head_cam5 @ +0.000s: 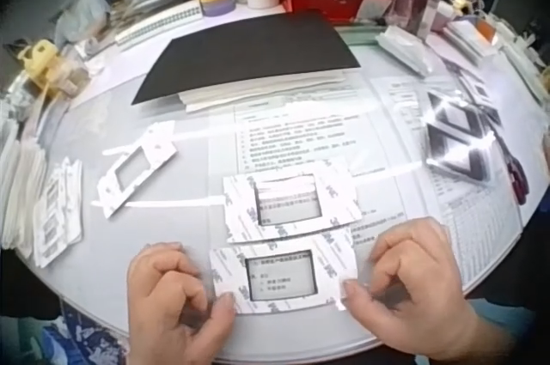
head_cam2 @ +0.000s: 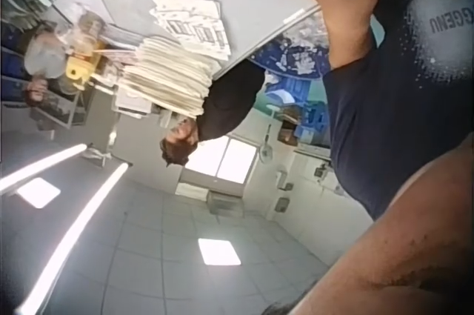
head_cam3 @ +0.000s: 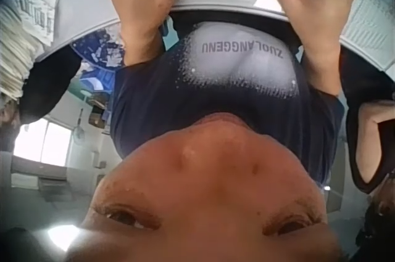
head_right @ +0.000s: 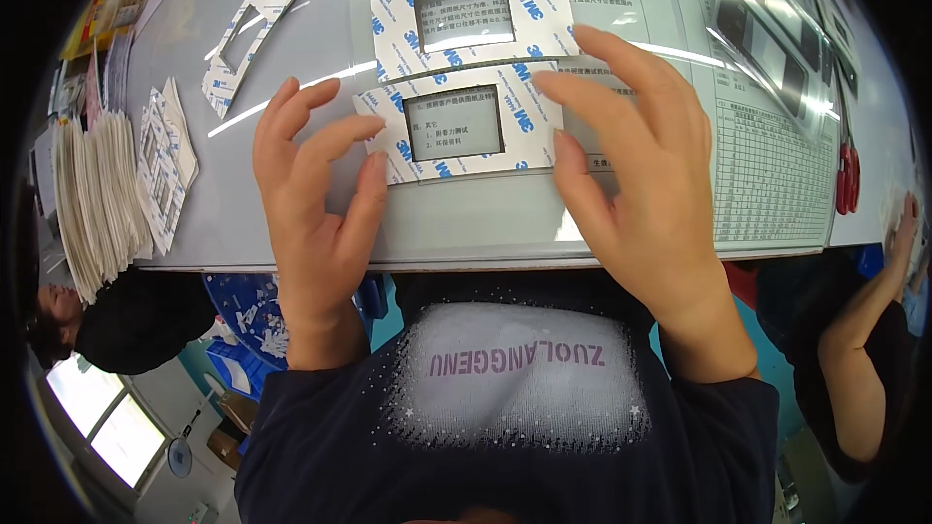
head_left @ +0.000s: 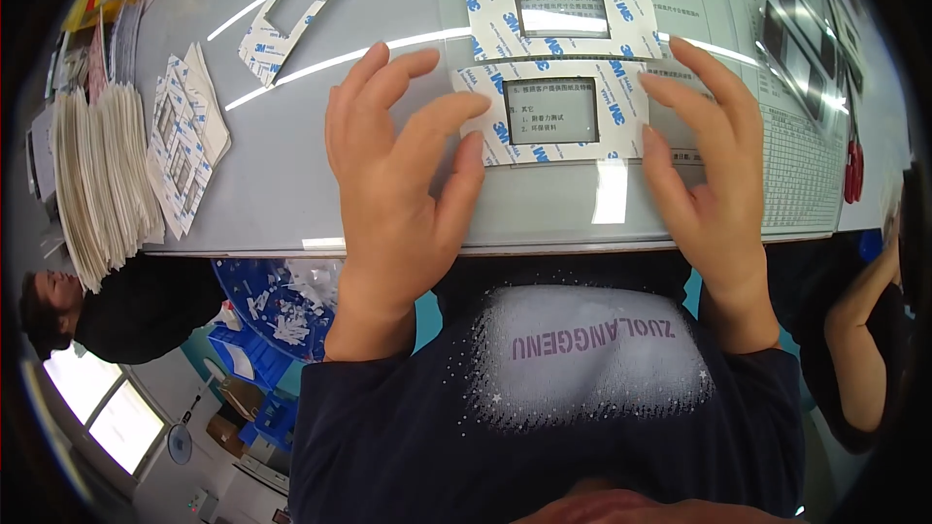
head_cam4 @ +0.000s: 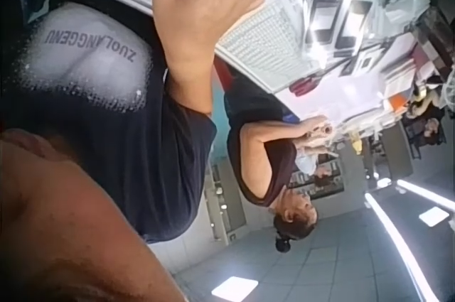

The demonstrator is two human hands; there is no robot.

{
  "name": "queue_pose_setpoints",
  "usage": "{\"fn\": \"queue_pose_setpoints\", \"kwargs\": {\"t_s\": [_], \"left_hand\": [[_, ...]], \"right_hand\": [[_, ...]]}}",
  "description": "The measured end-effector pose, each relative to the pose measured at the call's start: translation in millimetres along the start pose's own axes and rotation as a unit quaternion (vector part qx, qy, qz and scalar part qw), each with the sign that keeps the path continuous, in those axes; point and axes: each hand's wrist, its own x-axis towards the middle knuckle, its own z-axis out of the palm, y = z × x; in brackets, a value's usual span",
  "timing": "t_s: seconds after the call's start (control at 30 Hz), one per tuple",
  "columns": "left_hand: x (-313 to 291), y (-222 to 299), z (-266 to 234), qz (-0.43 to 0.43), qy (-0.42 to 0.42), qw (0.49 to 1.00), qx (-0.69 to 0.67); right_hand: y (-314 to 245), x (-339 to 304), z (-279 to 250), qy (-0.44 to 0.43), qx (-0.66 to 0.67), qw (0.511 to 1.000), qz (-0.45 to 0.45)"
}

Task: Assembling small electronic components by peeling and sticking adhesive frames onto them at a factory workstation.

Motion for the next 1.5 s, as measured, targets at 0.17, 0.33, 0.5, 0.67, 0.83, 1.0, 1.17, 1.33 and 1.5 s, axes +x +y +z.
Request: {"fn": "queue_pose_setpoints", "kwargs": {"t_s": [0.17,0.33,0.5,0.67,0.83,1.0,1.17,1.33,1.5], "left_hand": [[0,2,-5,0.038,-0.061,0.993,0.090],[3,-3,-11,0.021,-0.114,0.980,0.158],[-2,-7,-16,0.025,-0.109,0.979,0.168],[-4,-9,-18,0.034,-0.100,0.983,0.152],[-4,-11,-15,0.049,-0.082,0.987,0.127],[-5,-10,-16,0.034,-0.077,0.987,0.137],[-3,-10,-14,0.029,-0.080,0.987,0.134],[-4,-10,-19,0.013,-0.081,0.986,0.145],[-6,-12,-24,-0.005,-0.071,0.985,0.157]], "right_hand": [[-2,0,-4,-0.091,-0.122,0.986,-0.068],[-5,-5,3,-0.061,-0.177,0.982,-0.030],[-8,-12,3,-0.039,-0.214,0.976,-0.023],[-22,-3,12,-0.019,-0.136,0.990,-0.034],[-38,9,36,-0.054,-0.127,0.988,-0.071],[-33,9,25,-0.056,-0.167,0.983,-0.053],[-13,-3,1,-0.055,-0.202,0.978,-0.021],[-10,-11,-12,-0.094,-0.159,0.980,-0.076],[-7,-25,-23,-0.156,-0.107,0.975,-0.119]]}}
